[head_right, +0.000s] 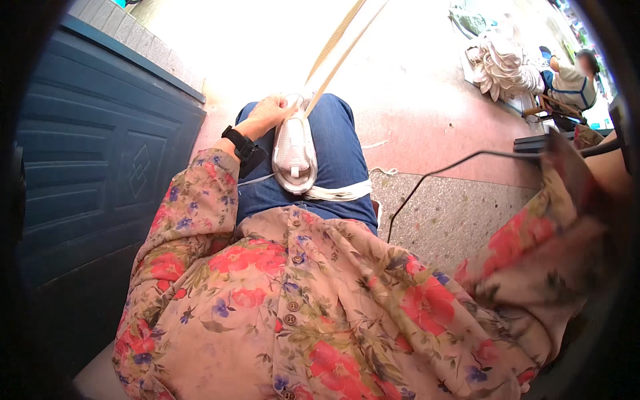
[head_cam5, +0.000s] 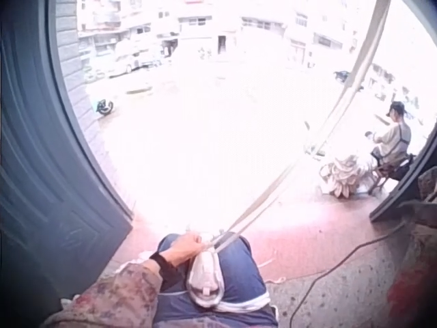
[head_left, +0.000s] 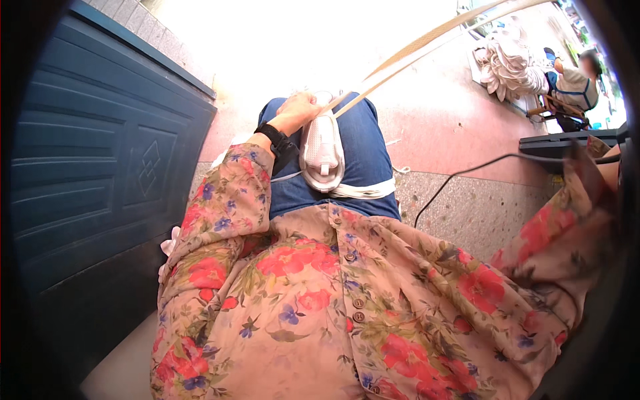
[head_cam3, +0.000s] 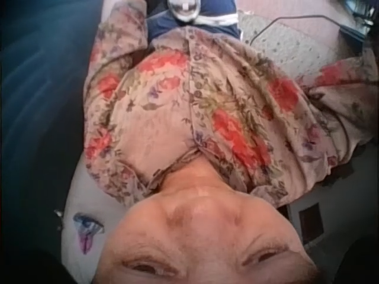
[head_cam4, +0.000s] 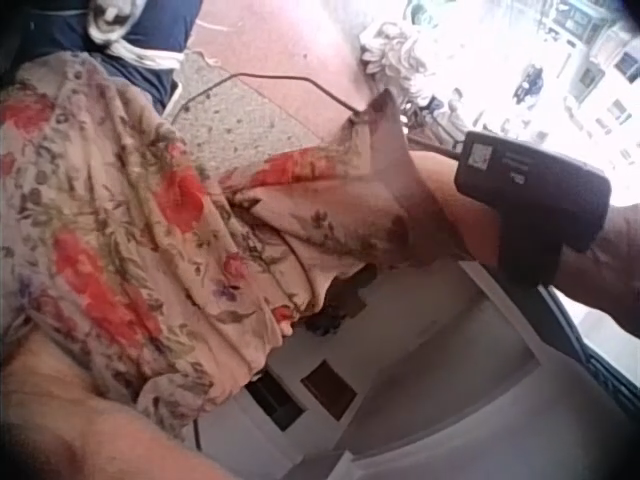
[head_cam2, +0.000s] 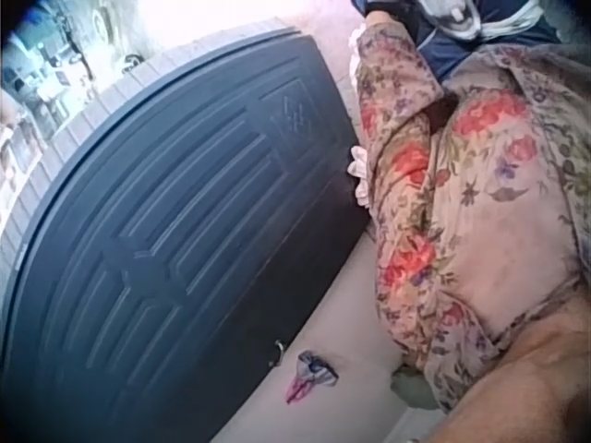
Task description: The person laces a shoe by hand, threading the lace through eyelets, pulling it tight, and wrapping the excess around the shoe. They then repeat the entire process on a second shoe.
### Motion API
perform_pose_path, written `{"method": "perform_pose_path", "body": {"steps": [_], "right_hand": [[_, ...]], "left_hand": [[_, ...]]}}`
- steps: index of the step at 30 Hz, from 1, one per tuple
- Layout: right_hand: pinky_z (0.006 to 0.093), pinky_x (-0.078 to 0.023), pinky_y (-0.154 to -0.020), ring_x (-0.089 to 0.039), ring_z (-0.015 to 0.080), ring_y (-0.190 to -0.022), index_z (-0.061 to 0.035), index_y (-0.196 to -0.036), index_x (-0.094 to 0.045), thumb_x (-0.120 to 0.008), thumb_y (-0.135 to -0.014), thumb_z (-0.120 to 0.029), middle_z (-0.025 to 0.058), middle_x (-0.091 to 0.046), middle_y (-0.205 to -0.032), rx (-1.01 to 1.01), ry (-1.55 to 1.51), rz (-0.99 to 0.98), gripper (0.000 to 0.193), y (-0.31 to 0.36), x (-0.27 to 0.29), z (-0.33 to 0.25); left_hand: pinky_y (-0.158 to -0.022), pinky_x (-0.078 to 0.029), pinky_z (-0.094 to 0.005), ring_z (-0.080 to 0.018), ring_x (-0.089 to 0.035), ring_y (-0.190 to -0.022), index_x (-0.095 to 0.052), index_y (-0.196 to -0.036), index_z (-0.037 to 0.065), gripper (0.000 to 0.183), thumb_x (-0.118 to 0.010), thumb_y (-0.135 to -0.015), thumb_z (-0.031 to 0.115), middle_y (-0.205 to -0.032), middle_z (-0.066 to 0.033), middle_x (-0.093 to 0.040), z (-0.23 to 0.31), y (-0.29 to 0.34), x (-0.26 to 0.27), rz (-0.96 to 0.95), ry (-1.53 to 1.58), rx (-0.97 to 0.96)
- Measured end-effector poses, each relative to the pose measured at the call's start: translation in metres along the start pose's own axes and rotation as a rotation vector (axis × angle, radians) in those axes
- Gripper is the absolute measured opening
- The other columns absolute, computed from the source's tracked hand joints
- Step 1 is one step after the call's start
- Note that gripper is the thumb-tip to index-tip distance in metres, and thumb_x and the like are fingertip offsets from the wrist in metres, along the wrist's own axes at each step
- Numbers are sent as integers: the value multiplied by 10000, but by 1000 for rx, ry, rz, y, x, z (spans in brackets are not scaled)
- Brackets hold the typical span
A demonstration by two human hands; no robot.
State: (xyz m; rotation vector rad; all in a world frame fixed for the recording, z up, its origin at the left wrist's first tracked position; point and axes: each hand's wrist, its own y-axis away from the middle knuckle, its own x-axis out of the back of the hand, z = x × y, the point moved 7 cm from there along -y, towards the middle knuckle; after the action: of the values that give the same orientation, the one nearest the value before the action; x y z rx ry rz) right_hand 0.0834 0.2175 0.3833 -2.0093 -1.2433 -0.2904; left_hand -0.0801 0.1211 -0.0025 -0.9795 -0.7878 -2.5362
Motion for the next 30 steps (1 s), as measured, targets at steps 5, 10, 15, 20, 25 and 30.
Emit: {"method": "perform_pose_path", "body": {"steps": [5,10,15,20,25,30], "right_hand": [[292,-440,-676,-539,195,-713,7,-956,-519,-436,-821,-108,74,-541,-785,13,9,-3,196,-10,5,-2],[296,-441,-683,-539,196,-709,17,-960,-514,-433,-829,-129,82,-539,-784,15,13,-11,212,-15,5,-7],[299,-442,-690,-538,197,-706,27,-965,-509,-431,-838,-150,89,-537,-783,16,13,-10,231,-19,8,-8],[303,-444,-698,-538,198,-702,36,-970,-505,-428,-847,-171,97,-535,-782,13,9,-12,253,-23,8,-10],[307,-445,-705,-538,199,-698,46,-974,-500,-425,-856,-192,105,-533,-781,19,9,-10,277,-34,14,-7],[310,-446,-712,-537,200,-695,56,-979,-495,-423,-865,-214,113,-531,-780,105,67,64,302,-71,65,-28]], "left_hand": [[-479,-427,-267,-143,-541,-566,-592,-804,41,246,-568,-763,282,-717,-70,-592,-19,5,0,-150,454,92],[-445,-406,-249,-100,-504,-530,-597,-770,21,135,-572,-757,153,-637,-48,-571,-15,17,8,-86,413,-24],[-654,-461,-298,-168,-586,-699,-634,-789,-3,152,-541,-755,112,-754,-100,-631,10,30,8,-37,97,-285],[-723,-439,-258,-130,-556,-757,-617,-915,-13,188,-547,-797,116,-819,-43,-617,22,38,24,-161,243,-363],[-700,-437,-237,-108,-540,-759,-595,-984,-19,241,-530,-808,133,-846,-56,-611,9,21,85,79,315,-229],[-686,-439,-236,-71,-538,-727,-633,-905,13,242,-605,-800,230,-791,-15,-622,65,30,78,-141,612,-359]]}}
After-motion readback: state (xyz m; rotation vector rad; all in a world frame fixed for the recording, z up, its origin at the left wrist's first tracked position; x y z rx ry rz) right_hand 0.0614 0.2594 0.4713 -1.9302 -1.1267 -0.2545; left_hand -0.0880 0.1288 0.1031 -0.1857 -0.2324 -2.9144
